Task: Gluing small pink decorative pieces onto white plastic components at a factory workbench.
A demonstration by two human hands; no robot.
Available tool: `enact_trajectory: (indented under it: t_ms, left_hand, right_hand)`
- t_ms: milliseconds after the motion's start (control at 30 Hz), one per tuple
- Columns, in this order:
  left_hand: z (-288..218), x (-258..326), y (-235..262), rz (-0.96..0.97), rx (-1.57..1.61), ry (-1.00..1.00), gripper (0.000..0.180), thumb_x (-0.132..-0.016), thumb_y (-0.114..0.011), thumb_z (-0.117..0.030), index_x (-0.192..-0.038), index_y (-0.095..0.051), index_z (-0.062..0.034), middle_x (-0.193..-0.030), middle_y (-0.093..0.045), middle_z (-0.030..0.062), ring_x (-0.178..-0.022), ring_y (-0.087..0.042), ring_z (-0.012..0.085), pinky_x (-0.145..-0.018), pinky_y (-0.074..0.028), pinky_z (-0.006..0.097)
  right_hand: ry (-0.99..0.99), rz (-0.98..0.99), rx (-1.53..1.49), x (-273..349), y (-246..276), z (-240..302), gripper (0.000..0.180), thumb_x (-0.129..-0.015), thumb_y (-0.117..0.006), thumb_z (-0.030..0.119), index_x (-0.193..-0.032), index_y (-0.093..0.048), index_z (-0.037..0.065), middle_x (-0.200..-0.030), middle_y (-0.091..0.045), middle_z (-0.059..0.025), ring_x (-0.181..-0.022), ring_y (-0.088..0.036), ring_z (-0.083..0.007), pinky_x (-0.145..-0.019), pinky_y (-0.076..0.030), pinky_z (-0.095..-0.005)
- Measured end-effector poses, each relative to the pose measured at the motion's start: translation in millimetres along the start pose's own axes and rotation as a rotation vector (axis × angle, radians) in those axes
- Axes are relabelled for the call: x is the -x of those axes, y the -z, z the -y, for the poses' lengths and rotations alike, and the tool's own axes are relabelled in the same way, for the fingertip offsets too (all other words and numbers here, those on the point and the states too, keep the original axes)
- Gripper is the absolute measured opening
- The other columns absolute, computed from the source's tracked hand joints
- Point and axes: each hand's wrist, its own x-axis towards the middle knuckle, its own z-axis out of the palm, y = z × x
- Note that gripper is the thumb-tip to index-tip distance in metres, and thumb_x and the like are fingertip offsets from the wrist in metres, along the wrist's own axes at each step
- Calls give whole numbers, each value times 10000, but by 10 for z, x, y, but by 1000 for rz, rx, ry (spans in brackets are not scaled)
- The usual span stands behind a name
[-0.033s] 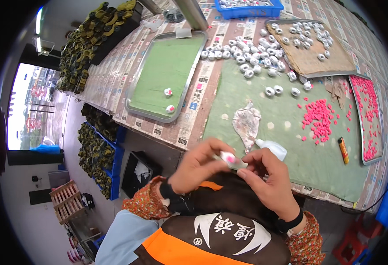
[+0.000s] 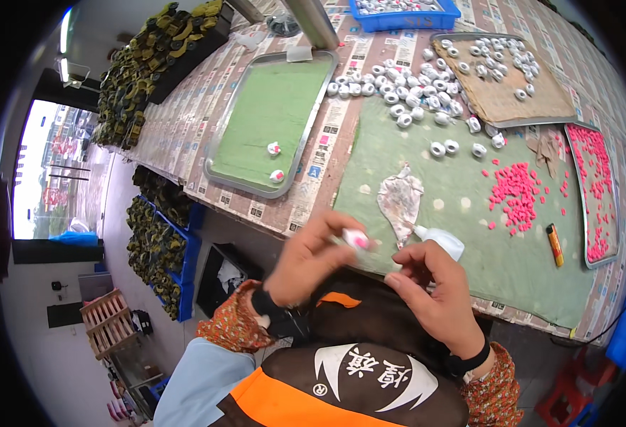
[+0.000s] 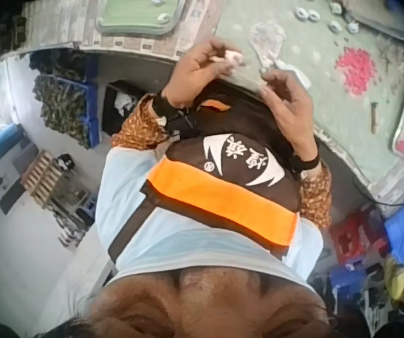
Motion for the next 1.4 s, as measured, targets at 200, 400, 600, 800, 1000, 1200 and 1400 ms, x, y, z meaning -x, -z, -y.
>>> enact_trajectory:
  t_ms: [200, 400, 600, 800, 1000, 1200, 1400]
  left_hand:
    - [-12, -287, 1257, -577, -877, -242, 243, -918, -710, -106, -1156, -687, -60, -1035, -665, 7, -886, -552, 109, -820, -466, 278]
    - [-3, -424, 1622, -584, -1163, -191, 252, -880, -728, -131, -1125, -702, -80, -1061, -686, 92, -975, -587, 280, -872, -473, 399]
    - [-278, -687, 1124, -537, -1292, -519, 283, -881, -723, -128, -1162, -701, -99, -1124, -684, 93, -1068, -578, 299, -911, -464, 398]
    - [-293, -1377, -5, -110, -1155, -596, 188, -916, -704, -174, -1090, -680, -105, -974, -675, 77, -963, -618, 303, -870, -492, 420]
    - [-127, -1889, -488, -34, -1351, -571, 247, -905, -718, -229, -1095, -632, -99, -949, -659, 94, -989, -628, 309, -816, -509, 452]
    - [-86, -1801, -407, -43, -1054, -371, 272, -940, -685, -173, -1183, -606, -83, -988, -670, 73, -933, -644, 232, -796, -536, 378]
    - [-160, -1163, -151, 166, 22, 64, 331, -1017, -603, -126, -1335, -557, -45, -1178, -694, 91, -936, -637, 93, -729, -568, 249]
  right_hand:
    - [38, -133, 122, 73, 217, -93, 98, -952, -667, 55, -1028, -638, 0, -887, -618, -14, -761, -556, -72, -709, -463, -243]
    - [94, -216, 328, 152, 355, -152, 96, -942, -660, 32, -1019, -626, -16, -853, -586, -41, -714, -538, -102, -671, -445, -266]
    - [268, -332, 760, 150, 455, -145, 229, -863, -713, 26, -1075, -628, 7, -988, -591, -134, -860, -574, -290, -752, -471, -382]
    - [309, -188, 1020, -6, 388, -39, 492, -802, -752, 54, -1270, -604, 61, -1184, -573, -162, -1100, -534, -393, -939, -457, -478]
    - [322, -87, 1117, -100, 338, -177, 566, -803, -717, 36, -1344, -556, 56, -1196, -561, -158, -1109, -528, -384, -942, -450, -485]
    - [287, -122, 942, 2, 490, -185, 546, -775, -686, -14, -1306, -565, 41, -1095, -548, -162, -1013, -518, -383, -898, -454, -477]
    - [178, -235, 415, 264, 659, -180, 456, -874, -674, -1, -1317, -569, 16, -1096, -632, -135, -924, -628, -246, -848, -507, -337]
